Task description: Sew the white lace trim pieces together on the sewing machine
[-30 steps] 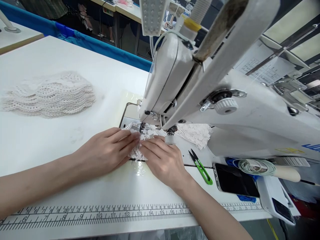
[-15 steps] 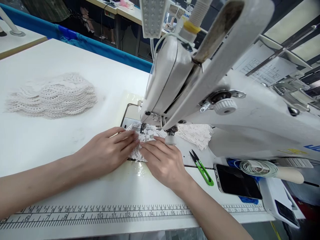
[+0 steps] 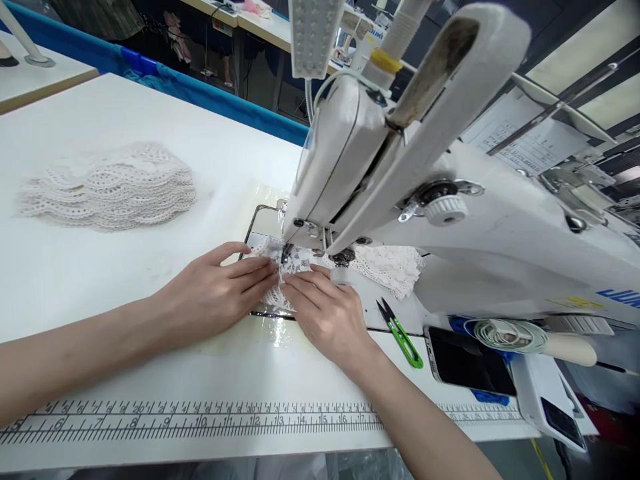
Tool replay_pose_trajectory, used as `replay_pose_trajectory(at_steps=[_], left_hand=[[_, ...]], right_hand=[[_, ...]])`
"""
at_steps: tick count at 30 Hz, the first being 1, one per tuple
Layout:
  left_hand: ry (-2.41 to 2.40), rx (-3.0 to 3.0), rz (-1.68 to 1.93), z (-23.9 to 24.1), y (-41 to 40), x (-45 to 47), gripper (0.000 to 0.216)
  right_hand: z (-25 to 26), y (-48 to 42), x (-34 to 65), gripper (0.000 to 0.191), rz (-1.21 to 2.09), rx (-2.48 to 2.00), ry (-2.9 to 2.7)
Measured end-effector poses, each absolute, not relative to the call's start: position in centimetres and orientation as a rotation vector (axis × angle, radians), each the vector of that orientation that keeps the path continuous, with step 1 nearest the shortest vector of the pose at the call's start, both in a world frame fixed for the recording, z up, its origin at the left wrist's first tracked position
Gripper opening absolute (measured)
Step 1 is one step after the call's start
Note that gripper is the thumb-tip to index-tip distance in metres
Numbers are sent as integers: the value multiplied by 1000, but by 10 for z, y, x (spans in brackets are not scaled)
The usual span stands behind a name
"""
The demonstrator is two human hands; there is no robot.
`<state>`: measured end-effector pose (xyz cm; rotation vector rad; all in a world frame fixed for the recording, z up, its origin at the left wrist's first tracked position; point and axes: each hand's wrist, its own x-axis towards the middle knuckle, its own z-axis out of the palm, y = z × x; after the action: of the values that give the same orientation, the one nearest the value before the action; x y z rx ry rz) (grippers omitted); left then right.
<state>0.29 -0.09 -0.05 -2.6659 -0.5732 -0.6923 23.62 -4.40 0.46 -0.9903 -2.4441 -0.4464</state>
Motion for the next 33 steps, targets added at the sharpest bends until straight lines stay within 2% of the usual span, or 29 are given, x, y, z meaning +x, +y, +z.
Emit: replay_pose_trajectory(at_steps=[12, 33], left_hand=[[-573, -2666, -731, -1, 0, 3, 29], [-665, -2635, -742, 0, -5, 6, 29]], right_hand=[[1, -44, 237, 28, -417, -1016, -2480], [4, -46, 231, 18, -581, -1036, -2400]])
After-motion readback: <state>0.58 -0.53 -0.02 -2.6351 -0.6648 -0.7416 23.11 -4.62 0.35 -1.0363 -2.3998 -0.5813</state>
